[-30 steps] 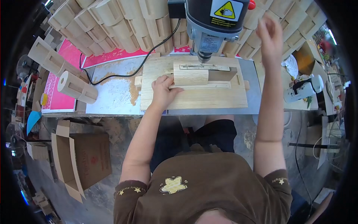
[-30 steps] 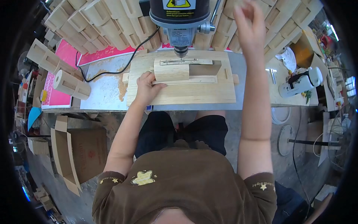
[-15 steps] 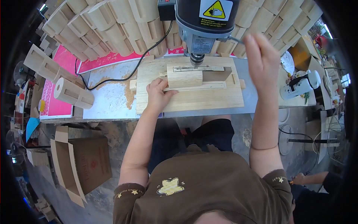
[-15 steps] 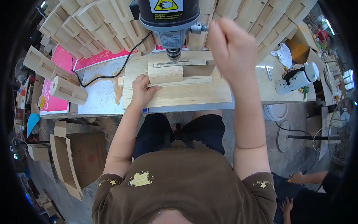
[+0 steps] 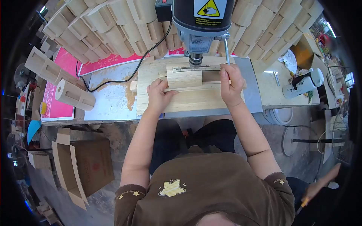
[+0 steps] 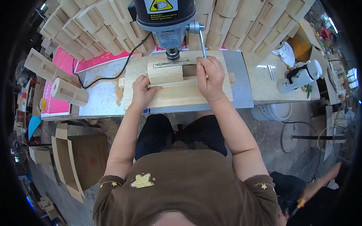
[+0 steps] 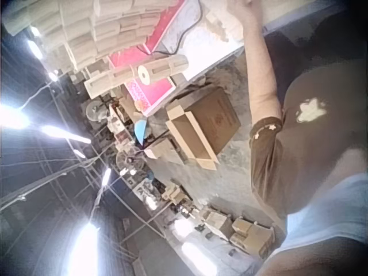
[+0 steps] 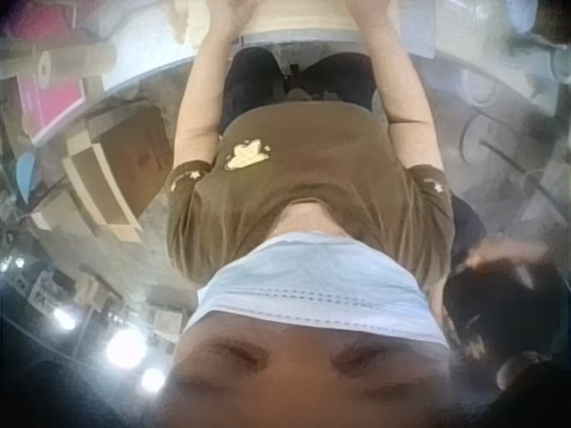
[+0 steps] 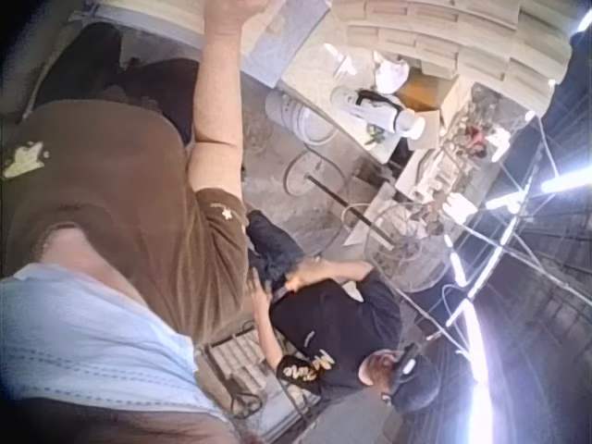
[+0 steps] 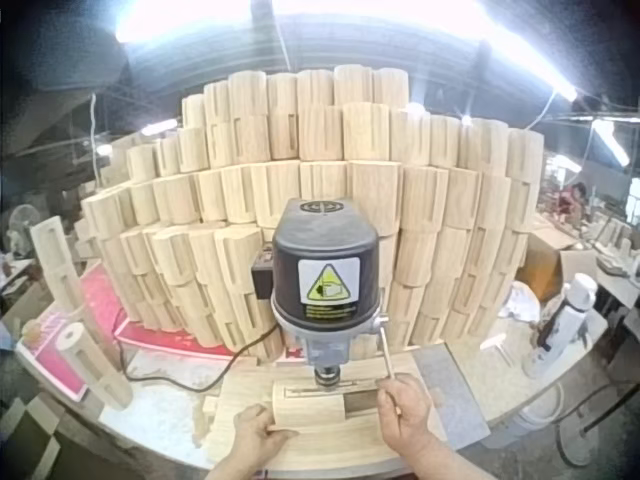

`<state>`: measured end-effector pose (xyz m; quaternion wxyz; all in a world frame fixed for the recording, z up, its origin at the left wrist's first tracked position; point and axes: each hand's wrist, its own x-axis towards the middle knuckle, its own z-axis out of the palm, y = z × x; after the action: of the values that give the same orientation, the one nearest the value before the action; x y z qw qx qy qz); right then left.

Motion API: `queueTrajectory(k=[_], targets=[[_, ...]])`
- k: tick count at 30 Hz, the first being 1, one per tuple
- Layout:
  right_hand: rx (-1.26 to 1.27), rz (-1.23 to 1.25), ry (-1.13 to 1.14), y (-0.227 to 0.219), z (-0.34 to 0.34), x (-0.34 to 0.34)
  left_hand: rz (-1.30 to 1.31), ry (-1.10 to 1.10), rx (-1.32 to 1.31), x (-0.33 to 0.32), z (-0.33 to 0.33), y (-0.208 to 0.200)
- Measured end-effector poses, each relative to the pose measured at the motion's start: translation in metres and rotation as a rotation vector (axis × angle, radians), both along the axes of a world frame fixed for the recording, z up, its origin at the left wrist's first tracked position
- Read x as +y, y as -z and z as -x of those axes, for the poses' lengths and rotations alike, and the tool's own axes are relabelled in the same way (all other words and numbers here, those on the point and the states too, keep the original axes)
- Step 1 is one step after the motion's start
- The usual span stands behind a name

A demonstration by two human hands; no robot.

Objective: The person is using a drill press to drill holes into cylindrical wood blocks and then stacking the finished pieces.

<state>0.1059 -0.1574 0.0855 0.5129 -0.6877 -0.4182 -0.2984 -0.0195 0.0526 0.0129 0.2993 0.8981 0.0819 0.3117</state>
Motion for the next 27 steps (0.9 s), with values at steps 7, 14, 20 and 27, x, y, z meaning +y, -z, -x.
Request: queueTrajectory(k=[7,14,20,27], targets=[[-0.099,0.017,0.036,-0.082,-0.001,-0.008,0.124,-0.039,0.162,-0.003,0.004,0.002],[-0.054,0.244,0.397,-0.165,-0.099,0.049,-0.01,-0.059,0.073,-0.039,-0.02,0.0],[0.008,0.235,0.213,-0.167,-0.065,0.026,-0.025,-0.065,0.177,-0.034,-0.018,0.002],[0.229,0.074,0.0,-0.093,0.018,-0.012,0.0,-0.064,0.103,-0.035,-0.018,0.0]])
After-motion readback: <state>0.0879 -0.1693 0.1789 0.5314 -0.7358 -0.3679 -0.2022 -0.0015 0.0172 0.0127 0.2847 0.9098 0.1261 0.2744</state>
